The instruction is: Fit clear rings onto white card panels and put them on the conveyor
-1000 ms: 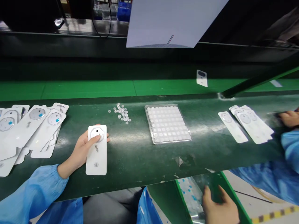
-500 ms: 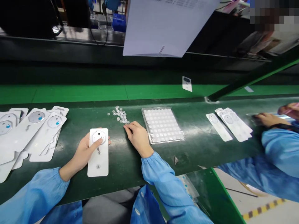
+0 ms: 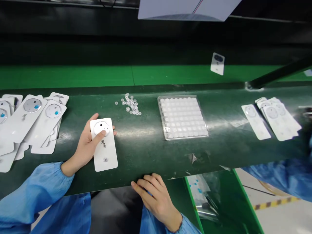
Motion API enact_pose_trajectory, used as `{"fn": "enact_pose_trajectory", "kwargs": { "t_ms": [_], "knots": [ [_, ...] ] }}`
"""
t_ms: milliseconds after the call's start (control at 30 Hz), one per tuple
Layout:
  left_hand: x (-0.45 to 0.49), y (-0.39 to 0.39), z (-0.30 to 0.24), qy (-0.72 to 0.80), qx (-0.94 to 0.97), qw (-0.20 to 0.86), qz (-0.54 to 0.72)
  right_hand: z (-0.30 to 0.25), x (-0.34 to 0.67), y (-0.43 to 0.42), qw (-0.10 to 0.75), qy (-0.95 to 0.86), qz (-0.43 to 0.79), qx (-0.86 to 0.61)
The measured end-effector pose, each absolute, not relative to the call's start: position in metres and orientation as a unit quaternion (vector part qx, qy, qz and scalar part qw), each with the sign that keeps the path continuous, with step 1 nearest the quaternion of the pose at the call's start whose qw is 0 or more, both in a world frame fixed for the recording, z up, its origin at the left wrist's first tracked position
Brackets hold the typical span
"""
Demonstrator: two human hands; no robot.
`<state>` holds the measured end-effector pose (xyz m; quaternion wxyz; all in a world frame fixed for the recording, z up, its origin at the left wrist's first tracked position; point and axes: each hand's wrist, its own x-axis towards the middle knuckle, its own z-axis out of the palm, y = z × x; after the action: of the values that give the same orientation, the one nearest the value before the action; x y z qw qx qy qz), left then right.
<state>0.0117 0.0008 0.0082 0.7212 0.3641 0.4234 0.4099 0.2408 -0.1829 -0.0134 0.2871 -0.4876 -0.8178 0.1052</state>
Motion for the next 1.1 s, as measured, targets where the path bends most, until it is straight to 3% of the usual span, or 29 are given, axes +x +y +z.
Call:
{"fn": "enact_pose_trajectory", "kwargs": {
  "t_ms": [100,267,433,733,967,1100],
  "knots": [
    [0.012,-0.005,0.011,0.428,0.405,0.688,0.424,-0.009,0.237,-0.176,0.357,-0.747,0.21,-0.52],
    [0.014,-0.013,0.01,0.444,0.531,0.607,0.392,0.014,0.218,-0.128,0.459,-0.42,0.513,-0.591],
    [0.013,-0.016,0.011,0.397,0.666,0.508,0.375,0.026,0.203,-0.072,0.464,-0.298,0.664,-0.504],
    [0.01,-0.014,0.007,0.34,0.704,0.509,0.36,0.029,0.205,-0.06,0.388,-0.365,0.678,-0.506],
    [0.01,-0.012,0.001,0.28,0.723,0.482,0.408,0.039,0.207,-0.059,0.368,-0.437,0.631,-0.525],
    [0.01,-0.013,-0.002,0.318,0.709,0.48,0.406,0.04,0.205,-0.059,0.377,-0.473,0.572,-0.554]
  ]
}}
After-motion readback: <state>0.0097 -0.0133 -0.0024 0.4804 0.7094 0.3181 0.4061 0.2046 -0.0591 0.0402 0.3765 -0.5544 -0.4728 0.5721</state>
